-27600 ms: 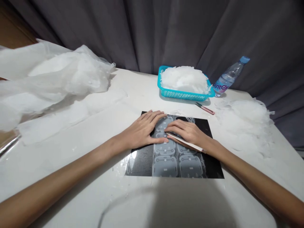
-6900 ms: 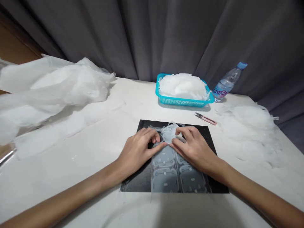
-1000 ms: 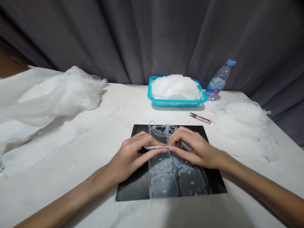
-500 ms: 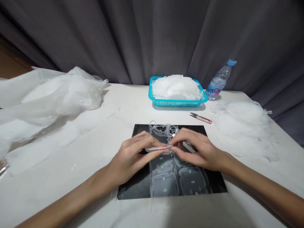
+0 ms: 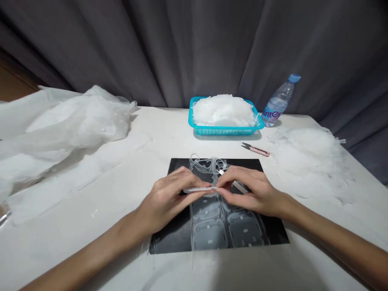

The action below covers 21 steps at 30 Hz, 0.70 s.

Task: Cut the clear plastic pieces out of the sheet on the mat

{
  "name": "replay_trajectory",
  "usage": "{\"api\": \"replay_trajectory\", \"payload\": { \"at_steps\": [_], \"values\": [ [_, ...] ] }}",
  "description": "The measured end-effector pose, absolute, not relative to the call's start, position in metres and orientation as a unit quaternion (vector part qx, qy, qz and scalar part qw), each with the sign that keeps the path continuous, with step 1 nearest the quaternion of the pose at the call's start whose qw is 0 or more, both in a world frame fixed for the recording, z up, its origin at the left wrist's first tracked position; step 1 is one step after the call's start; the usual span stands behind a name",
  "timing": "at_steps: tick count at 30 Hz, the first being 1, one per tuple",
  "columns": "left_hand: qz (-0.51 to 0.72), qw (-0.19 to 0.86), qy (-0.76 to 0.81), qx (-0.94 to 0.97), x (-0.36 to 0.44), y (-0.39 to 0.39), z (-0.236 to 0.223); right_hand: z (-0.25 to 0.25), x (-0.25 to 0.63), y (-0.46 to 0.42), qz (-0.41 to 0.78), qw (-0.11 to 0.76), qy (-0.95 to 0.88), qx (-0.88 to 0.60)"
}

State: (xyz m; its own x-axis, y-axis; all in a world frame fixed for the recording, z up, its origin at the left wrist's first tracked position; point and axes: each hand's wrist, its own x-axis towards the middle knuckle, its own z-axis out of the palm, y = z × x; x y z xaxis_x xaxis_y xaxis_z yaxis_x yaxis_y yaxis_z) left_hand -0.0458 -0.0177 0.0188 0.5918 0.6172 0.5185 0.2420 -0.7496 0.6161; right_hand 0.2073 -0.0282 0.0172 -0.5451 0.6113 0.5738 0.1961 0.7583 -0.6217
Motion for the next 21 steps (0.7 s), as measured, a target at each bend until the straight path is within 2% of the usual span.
{"api": "replay_trajectory", "payload": {
  "at_steps": [15, 18, 21],
  "values": [
    [0.354, 0.306, 0.29, 0.835, -0.046, -0.021, 0.016, 0.014, 0.207, -0.028, 0.268, 0.415, -0.834, -0.244],
    [0.339, 0.349, 0.333, 0.808, -0.044, -0.022, 0.008, 0.012, 0.207, -0.026, 0.254, 0.413, -0.84, -0.243],
    [0.31, 0.411, 0.365, 0.776, -0.042, -0.021, -0.004, 0.013, 0.209, -0.023, 0.186, 0.38, -0.875, -0.235]
  ]
}}
